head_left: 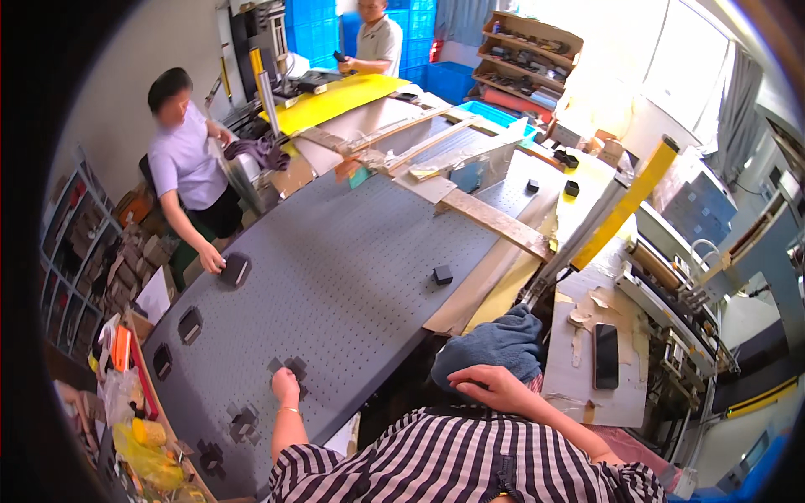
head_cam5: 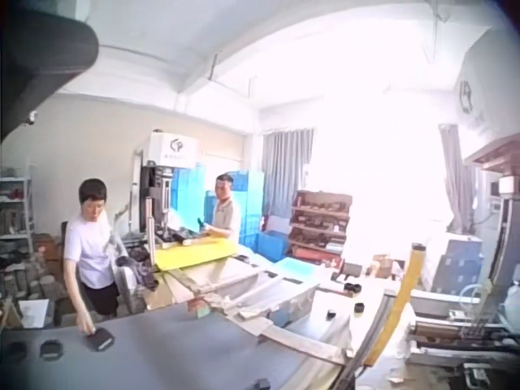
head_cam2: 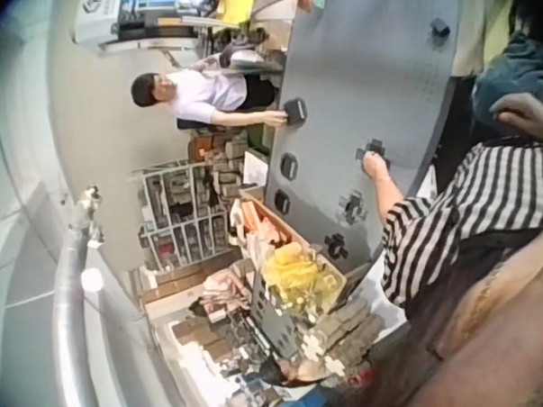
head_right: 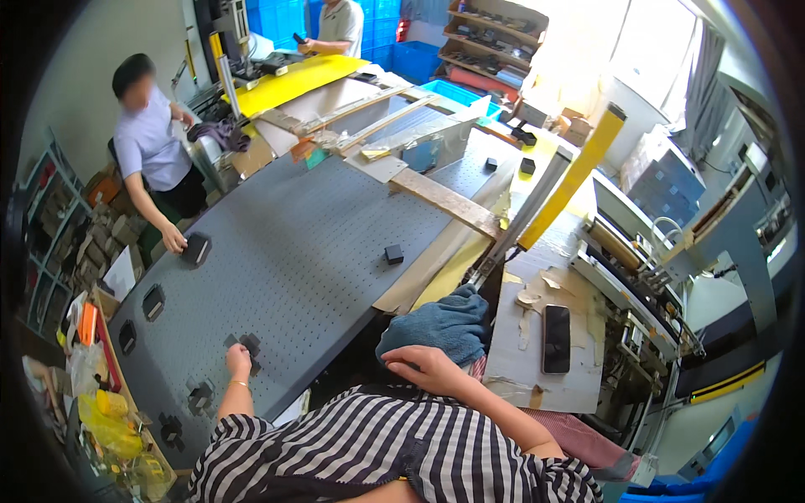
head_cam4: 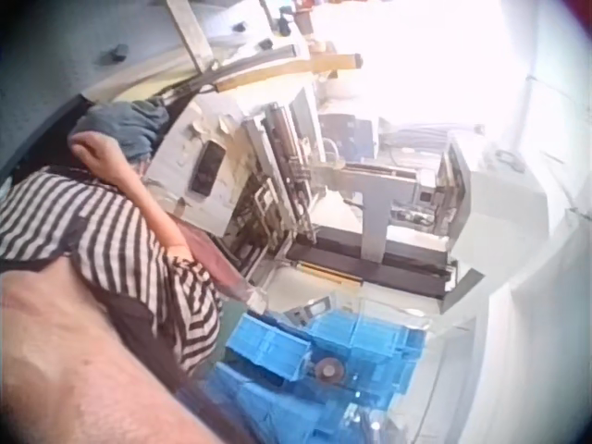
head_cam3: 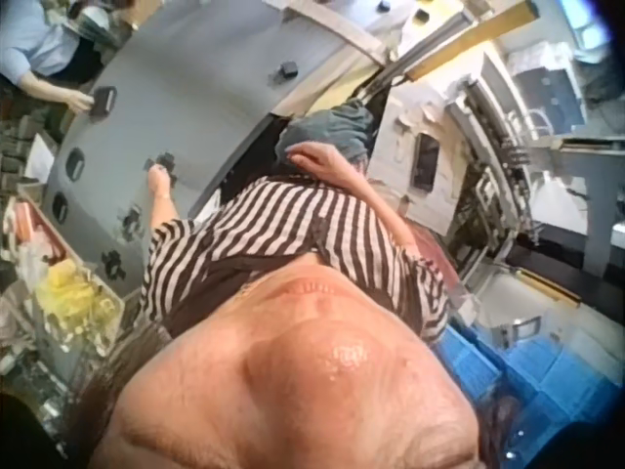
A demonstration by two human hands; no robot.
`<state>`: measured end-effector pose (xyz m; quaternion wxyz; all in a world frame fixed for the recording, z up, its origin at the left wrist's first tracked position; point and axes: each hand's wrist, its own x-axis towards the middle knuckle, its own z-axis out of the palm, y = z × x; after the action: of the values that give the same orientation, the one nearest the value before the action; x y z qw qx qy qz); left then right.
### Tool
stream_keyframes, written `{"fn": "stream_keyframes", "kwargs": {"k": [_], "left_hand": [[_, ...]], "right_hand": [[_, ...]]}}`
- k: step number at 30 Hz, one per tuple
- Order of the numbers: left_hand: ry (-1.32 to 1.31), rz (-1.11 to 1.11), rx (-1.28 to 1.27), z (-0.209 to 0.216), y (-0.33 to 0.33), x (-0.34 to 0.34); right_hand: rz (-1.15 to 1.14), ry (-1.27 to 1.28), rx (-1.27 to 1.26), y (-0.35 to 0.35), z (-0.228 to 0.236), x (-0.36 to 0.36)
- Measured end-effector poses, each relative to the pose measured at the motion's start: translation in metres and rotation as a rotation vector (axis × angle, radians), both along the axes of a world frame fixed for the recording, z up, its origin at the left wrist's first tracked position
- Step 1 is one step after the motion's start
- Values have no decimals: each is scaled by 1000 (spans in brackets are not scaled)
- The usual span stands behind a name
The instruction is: Folding cardboard components and feeding them into an industrial manufacturing machine.
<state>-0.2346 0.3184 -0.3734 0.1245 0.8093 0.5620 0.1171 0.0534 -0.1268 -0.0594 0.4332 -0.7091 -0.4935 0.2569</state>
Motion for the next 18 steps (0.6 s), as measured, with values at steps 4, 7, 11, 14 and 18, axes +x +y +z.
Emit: {"fn": "stream_keyframes", "kwargs": {"k": [4, 7, 11, 14, 18], "left_hand": [[-399, -4, -360, 18, 0, 56], [-854, -379, -745, 129, -86, 145], [-725, -1058, -795, 288, -226, 223], [-578, -1419, -657, 350, -310, 256], [-435, -1912, -461, 388, -408, 283]], "right_hand": [[72, -30, -17, -21, -10, -4], [-7, -47, -23, -54, -8, -6], [-290, -173, 123, -116, 6, 7], [-478, -296, 310, -165, 16, 13], [-514, -374, 239, -231, 29, 2]]}}
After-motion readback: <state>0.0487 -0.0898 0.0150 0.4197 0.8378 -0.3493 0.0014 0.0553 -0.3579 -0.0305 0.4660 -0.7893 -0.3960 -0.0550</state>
